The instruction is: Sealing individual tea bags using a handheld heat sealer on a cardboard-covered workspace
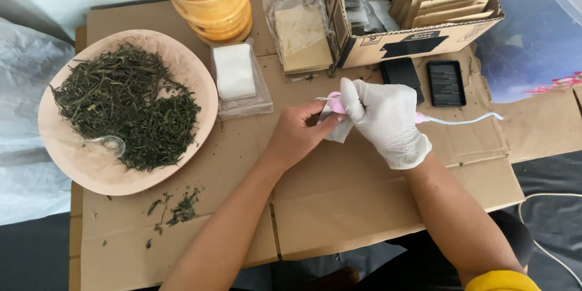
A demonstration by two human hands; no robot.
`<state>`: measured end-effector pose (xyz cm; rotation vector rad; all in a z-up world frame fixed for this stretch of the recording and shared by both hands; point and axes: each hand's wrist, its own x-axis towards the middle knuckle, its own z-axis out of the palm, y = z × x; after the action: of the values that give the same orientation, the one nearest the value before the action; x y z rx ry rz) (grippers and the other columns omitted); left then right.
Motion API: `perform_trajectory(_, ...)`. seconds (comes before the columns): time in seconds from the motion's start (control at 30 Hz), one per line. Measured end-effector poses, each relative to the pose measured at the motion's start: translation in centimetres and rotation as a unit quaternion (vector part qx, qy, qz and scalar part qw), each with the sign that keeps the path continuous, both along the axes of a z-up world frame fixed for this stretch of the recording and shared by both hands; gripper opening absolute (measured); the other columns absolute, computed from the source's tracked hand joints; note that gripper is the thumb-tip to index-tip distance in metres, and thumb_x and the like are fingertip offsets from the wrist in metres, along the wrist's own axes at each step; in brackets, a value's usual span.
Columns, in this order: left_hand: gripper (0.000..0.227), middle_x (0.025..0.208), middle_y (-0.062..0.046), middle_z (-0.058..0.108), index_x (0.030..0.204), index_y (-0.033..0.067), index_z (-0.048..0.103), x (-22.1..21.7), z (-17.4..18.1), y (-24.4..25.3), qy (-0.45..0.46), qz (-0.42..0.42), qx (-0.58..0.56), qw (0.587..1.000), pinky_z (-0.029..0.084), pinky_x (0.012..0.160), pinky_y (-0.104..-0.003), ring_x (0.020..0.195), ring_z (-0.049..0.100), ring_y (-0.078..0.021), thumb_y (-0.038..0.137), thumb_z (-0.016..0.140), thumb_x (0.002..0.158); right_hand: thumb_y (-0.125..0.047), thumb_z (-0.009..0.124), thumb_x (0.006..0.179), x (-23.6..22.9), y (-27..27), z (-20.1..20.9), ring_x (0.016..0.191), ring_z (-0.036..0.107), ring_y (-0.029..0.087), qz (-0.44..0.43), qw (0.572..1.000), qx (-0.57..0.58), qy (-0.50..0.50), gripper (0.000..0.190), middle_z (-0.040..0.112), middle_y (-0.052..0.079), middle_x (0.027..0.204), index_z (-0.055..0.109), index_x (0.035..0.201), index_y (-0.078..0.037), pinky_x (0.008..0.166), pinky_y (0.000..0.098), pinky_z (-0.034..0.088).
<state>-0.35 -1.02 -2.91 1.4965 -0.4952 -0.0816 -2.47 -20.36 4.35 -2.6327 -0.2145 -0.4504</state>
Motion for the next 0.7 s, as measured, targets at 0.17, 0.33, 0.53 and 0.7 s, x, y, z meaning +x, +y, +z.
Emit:
perform_trajectory(0.17, 0.013, 0.072, -0.001, 0.068, 0.096, 0.0063, 0.085, -0.6, 2.3, 0.3, 0.029, -0.014, 0.015, 0.999, 0.054, 0.075, -0.031, 0.083, 0.054, -0.0065, 0.017, 0.082, 0.104, -0.045, 0.065, 0.12, 0.3, -0.2, -0.7, 0.061, 0.068, 0.029, -0.02, 1.0, -0.013, 0.0, 0.052, 0.059, 0.0, 0.055, 0.064, 0.073, -0.023, 0.065, 0.0349, 0.056)
perform_trajectory(0.33, 0.025, 0.066, 0.007, 0.059, 0.082, 0.0085, 0.08, -0.8, 4.0, 0.0, 0.049, -0.016, 0.032, 0.998, 0.045, 0.064, -0.025, 0.074, 0.05, -0.0042, 0.019, 0.079, 0.104, -0.044, 0.057, 0.125, 0.2, -0.3, 0.1, 0.069, 0.073, 0.035, -0.023, 0.999, -0.027, -0.001, 0.053, 0.064, 0.007, 0.06, 0.066, 0.079, -0.018, 0.068, 0.0403, 0.059)
perform_trajectory(0.53, 0.029, 0.058, 0.009, 0.052, 0.074, 0.0127, 0.076, -0.3, 3.6, -1.0, 0.077, -0.003, 0.048, 0.996, 0.034, 0.058, -0.022, 0.065, 0.045, -0.002, 0.02, 0.08, 0.102, -0.047, 0.056, 0.126, 1.0, -0.8, -0.8, 0.07, 0.073, 0.035, -0.059, 0.995, -0.069, -0.028, 0.056, 0.062, 0.005, 0.058, 0.067, 0.078, -0.019, 0.07, 0.0411, 0.057)
perform_trajectory(0.7, 0.025, 0.061, 0.012, 0.052, 0.079, 0.0113, 0.081, -0.7, 3.8, -0.3, 0.114, 0.013, 0.047, 0.992, 0.035, 0.057, -0.022, 0.063, 0.044, -0.0026, 0.024, 0.082, 0.101, -0.044, 0.056, 0.124, 0.6, 0.0, 0.1, 0.075, 0.074, 0.04, -0.052, 0.997, -0.048, -0.028, 0.051, 0.066, 0.011, 0.06, 0.072, 0.083, -0.017, 0.072, 0.044, 0.058)
